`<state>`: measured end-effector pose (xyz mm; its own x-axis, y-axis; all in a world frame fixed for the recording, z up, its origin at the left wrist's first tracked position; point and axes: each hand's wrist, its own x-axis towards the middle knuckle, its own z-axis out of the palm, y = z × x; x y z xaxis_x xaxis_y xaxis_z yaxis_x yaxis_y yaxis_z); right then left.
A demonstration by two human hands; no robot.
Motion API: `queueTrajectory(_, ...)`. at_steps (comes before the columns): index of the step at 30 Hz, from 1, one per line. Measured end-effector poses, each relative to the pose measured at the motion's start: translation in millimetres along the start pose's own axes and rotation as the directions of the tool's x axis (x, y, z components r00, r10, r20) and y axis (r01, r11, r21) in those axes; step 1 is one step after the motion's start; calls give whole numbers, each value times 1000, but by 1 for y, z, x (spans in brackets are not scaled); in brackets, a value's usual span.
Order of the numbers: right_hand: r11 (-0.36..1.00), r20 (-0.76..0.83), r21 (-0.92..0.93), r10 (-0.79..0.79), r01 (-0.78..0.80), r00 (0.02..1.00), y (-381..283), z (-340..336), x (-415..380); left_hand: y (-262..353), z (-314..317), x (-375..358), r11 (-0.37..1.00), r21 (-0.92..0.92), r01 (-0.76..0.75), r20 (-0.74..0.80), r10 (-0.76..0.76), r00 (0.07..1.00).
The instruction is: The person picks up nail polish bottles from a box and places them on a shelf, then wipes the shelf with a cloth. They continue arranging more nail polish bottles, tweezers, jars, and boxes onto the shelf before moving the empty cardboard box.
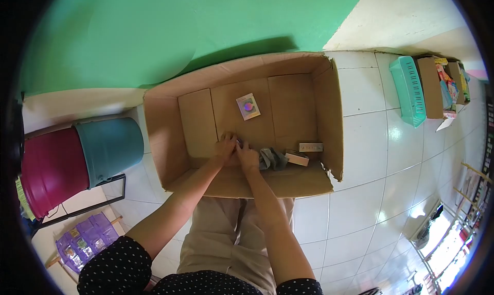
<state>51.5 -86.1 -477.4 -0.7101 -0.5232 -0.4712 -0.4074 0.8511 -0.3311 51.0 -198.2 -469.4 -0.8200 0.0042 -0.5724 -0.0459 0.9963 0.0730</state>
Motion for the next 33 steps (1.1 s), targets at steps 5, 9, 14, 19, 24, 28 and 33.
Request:
queueTrajectory(5,941,-38,328,104,-86,994,39,-20,1,-6,7,7,999,-24,-38,10,38,999)
queueTrajectory(9,67,414,903,137,-425,900,61,-86,-16,-1,-4,2,984,-168,-57,66,68,995)
queueTrajectory(14,-481,501,728,-113,-489,858,68,-135,-57,13,-26,-18,374,-925,-66,-28,105,994)
queueTrajectory(19,-593,409,724,-44,-353,911,28,-187,-91,30,-154,-95,-407,-902,147,188,-64,980)
queueTrajectory(24,-217,3,976,72,13,997,-29,-277,-117,33,-241,-150,-267,-943,-201,-165,-149,975)
queueTrajectory(28,96,-242,968,112,232,964,-61,-320,-131,29,-290,-174,-274,-910,-312,-248,-242,938)
queueTrajectory(33,521,-291,810,-41,269,956,-74,-380,-149,7,-324,-189,-273,-851,-449,-393,-237,889)
